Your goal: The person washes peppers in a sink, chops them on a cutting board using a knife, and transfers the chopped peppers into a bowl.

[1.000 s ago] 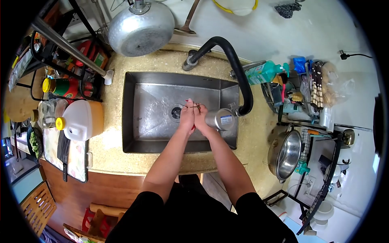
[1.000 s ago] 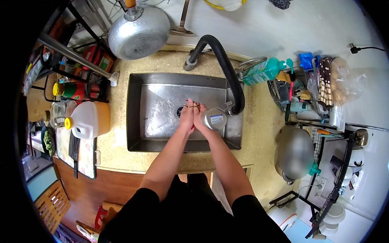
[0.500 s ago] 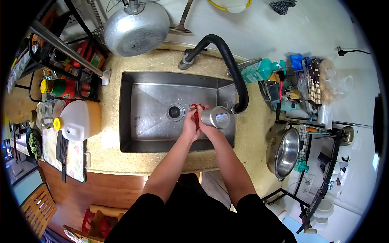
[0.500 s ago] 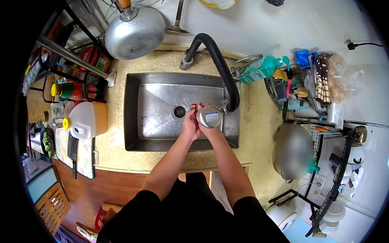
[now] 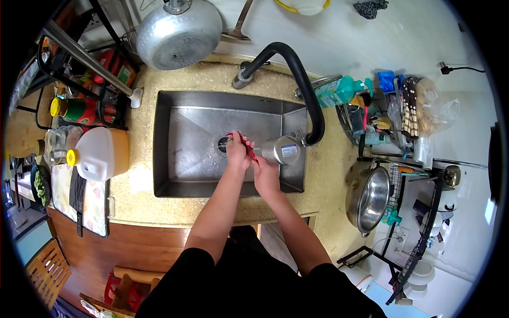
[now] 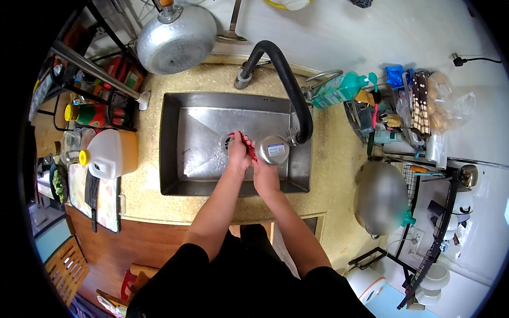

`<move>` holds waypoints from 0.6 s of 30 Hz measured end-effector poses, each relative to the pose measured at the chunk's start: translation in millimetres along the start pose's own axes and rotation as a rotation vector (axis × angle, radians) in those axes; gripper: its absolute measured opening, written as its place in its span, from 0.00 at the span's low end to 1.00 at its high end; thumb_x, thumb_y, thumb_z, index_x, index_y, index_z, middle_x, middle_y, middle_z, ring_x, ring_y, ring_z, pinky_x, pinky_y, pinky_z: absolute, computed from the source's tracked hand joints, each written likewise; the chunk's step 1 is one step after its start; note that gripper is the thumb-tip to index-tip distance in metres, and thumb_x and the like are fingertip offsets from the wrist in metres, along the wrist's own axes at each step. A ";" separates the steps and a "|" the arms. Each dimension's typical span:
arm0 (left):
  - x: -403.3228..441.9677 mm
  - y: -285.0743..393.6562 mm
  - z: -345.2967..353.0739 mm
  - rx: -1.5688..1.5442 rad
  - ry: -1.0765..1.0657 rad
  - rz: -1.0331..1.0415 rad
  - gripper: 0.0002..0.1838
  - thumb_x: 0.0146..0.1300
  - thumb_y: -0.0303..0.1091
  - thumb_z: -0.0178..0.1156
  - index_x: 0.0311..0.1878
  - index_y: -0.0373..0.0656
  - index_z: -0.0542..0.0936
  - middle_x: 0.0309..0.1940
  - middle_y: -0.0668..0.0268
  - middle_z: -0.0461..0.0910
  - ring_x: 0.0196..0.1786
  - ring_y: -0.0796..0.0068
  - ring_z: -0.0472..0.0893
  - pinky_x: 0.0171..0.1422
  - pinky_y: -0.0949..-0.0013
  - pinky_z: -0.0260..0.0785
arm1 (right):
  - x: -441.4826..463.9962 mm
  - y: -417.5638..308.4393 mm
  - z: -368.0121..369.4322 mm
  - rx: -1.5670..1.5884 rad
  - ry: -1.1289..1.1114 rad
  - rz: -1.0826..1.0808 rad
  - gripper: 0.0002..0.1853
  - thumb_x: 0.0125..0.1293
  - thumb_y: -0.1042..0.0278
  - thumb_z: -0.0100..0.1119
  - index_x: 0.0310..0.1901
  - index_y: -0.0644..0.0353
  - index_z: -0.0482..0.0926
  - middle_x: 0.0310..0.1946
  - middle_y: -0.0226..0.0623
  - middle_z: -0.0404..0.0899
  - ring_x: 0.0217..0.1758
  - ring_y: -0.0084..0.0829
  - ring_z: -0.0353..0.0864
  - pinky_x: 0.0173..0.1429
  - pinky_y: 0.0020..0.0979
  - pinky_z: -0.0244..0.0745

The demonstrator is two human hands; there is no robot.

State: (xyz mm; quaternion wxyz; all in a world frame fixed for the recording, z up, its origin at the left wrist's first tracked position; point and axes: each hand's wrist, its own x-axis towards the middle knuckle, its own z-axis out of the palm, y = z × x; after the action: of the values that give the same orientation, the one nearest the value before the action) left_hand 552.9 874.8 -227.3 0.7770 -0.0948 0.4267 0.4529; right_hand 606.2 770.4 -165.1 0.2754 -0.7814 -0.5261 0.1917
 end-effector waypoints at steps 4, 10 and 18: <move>2.8 11.1 -4.6 0.253 -0.020 -0.001 0.20 0.79 0.56 0.54 0.37 0.52 0.72 0.25 0.75 0.70 0.23 0.82 0.67 0.26 0.75 0.62 | -7.2 -1.8 -26.9 -0.015 -0.007 0.208 0.13 0.76 0.63 0.57 0.45 0.65 0.84 0.32 0.57 0.83 0.38 0.60 0.83 0.43 0.49 0.78; -22.8 -17.4 10.1 0.364 -0.126 -0.066 0.25 0.76 0.64 0.56 0.32 0.53 0.73 0.23 0.76 0.71 0.19 0.80 0.67 0.20 0.73 0.58 | 23.8 38.7 3.2 0.054 0.033 0.060 0.13 0.76 0.63 0.54 0.49 0.64 0.81 0.43 0.53 0.84 0.48 0.52 0.83 0.54 0.49 0.75; -2.3 -3.0 -2.3 0.536 -0.082 -0.239 0.24 0.75 0.61 0.58 0.41 0.46 0.80 0.33 0.67 0.80 0.28 0.75 0.77 0.24 0.65 0.66 | 33.8 37.3 -16.1 0.000 -0.159 0.130 0.25 0.75 0.50 0.59 0.64 0.59 0.78 0.63 0.48 0.80 0.67 0.48 0.77 0.72 0.44 0.70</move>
State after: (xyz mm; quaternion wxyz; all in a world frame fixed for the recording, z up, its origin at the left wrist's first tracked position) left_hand 553.4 870.4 -227.7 0.8389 0.0824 0.4851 0.2326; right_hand 655.0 787.2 -176.5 0.2200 -0.7962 -0.4945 0.2706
